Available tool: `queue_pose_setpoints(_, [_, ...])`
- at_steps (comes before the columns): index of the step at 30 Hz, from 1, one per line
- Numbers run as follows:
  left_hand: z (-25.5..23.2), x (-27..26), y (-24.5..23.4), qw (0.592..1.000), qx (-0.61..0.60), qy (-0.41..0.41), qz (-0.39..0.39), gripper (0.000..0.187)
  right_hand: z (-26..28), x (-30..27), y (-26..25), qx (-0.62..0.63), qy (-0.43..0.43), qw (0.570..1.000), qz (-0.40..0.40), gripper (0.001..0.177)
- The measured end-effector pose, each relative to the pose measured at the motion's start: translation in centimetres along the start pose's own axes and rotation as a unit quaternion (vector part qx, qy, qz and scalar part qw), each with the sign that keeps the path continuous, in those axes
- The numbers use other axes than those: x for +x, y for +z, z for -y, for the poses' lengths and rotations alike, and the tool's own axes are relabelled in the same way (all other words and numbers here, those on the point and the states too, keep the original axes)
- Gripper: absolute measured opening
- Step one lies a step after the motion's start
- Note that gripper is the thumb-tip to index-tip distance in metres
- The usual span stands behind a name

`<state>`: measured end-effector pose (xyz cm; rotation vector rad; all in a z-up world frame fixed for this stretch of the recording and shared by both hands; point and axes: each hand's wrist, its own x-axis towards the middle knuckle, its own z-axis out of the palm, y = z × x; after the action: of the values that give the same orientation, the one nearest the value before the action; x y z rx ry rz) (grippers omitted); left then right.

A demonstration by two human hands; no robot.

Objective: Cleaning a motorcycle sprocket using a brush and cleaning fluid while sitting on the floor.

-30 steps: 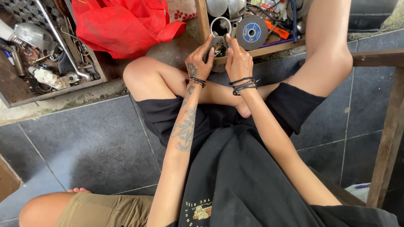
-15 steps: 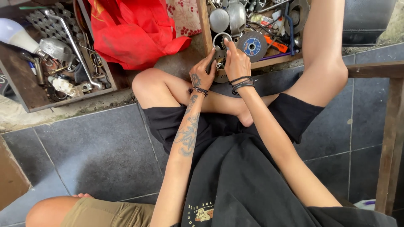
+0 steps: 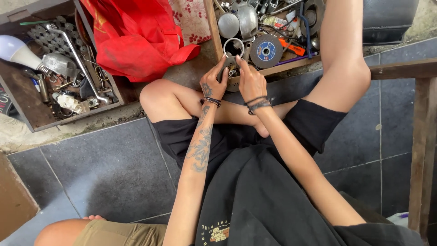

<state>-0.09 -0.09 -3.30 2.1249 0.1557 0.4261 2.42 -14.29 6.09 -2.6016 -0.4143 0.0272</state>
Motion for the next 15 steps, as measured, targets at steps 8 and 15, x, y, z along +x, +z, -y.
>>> queue_pose_setpoints(8, [-0.4, 0.1, -0.1, 1.0, 0.015, 0.006, -0.004, 0.04, -0.1, 1.9, 0.4, -0.016, -0.005, 1.0, 0.003, 0.037])
queue_pose_setpoints(15, [-0.3, 0.3, -0.1, 1.0, 0.02, 0.017, -0.007, 0.042, -1.5, 1.8, 0.9, -0.021, -0.027, 0.999, 0.0, 0.042])
